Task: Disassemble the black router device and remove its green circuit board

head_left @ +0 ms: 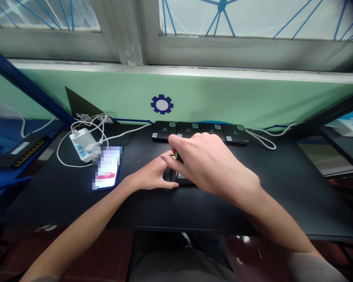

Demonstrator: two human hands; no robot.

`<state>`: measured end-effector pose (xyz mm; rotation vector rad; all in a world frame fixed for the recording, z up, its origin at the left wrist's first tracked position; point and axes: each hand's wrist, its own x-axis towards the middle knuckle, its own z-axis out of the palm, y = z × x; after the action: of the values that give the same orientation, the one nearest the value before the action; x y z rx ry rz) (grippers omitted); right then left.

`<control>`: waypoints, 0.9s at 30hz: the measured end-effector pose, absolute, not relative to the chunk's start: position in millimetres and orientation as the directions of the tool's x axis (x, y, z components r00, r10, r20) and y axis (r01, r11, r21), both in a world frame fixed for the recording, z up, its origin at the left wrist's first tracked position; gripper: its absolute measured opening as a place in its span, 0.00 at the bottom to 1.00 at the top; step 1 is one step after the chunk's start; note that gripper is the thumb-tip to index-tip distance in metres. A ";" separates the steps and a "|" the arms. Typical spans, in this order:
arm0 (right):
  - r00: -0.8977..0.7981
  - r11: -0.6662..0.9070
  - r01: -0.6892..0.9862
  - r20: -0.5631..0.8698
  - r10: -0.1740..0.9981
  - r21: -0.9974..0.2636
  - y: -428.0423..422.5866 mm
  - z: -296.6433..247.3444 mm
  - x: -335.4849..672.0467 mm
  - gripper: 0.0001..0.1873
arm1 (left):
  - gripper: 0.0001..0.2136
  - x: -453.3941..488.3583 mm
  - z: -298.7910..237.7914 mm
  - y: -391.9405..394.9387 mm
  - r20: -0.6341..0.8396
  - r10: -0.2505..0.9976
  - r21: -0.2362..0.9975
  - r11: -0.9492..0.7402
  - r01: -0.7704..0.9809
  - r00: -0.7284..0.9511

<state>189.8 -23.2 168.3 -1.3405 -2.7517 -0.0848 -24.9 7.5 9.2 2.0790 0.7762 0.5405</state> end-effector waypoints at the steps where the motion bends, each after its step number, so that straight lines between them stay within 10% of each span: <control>1: -0.615 0.616 0.787 0.089 0.784 0.014 -23.4 168.2 190.5 0.15 | 0.29 -25.0 8.9 7.5 0.107 0.692 0.818 -0.469 0.333 0.714; 21: -0.586 0.591 0.805 0.089 0.806 -0.051 -24.7 168.1 191.6 0.02 | 0.32 -25.6 1.0 8.0 0.156 0.708 0.828 -0.474 0.299 0.689; 27: -0.517 0.518 0.855 0.071 0.853 -0.003 -23.8 169.1 186.6 0.22 | 0.30 -26.7 2.4 8.7 0.135 0.677 0.806 -0.499 0.317 0.724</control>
<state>186.6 -23.8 169.1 -1.5103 -2.6818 -0.0496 -26.7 8.7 2.4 2.1134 0.7500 0.5647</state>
